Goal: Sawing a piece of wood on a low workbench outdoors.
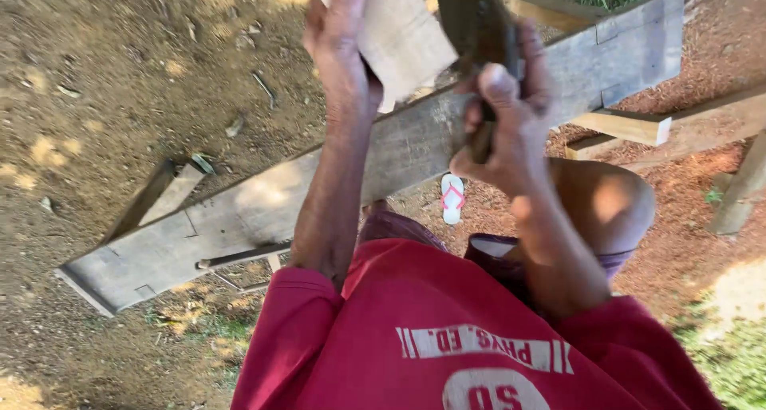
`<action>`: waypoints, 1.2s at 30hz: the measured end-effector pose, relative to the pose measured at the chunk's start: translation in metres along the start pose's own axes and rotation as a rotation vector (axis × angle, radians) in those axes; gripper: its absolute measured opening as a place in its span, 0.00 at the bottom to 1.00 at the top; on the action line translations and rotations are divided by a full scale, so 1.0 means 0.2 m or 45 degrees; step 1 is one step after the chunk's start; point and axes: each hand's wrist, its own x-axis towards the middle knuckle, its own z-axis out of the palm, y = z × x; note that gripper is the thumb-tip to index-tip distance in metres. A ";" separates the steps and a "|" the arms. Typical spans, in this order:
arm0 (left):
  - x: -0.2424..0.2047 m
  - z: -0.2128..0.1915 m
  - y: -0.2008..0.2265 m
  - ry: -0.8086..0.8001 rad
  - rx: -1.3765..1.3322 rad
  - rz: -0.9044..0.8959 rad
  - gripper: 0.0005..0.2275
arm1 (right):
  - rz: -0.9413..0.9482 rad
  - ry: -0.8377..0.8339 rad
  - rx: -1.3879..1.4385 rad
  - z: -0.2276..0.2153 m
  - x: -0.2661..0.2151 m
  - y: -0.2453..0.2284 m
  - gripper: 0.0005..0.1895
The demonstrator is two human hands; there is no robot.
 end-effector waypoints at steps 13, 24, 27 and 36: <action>0.47 -0.22 0.28 -0.212 0.253 0.553 0.19 | 0.297 -0.055 -0.283 -0.37 0.21 -0.28 0.18; 0.49 -0.26 0.34 -0.271 0.221 0.550 0.25 | 0.272 -0.091 -0.307 -0.40 0.29 -0.23 0.15; 0.49 -0.28 0.34 -0.280 0.240 0.548 0.25 | 0.259 -0.074 -0.338 -0.40 0.30 -0.23 0.14; 0.51 -0.39 0.30 -0.290 0.288 0.533 0.26 | 0.263 -0.105 -0.361 -0.35 0.28 -0.23 0.15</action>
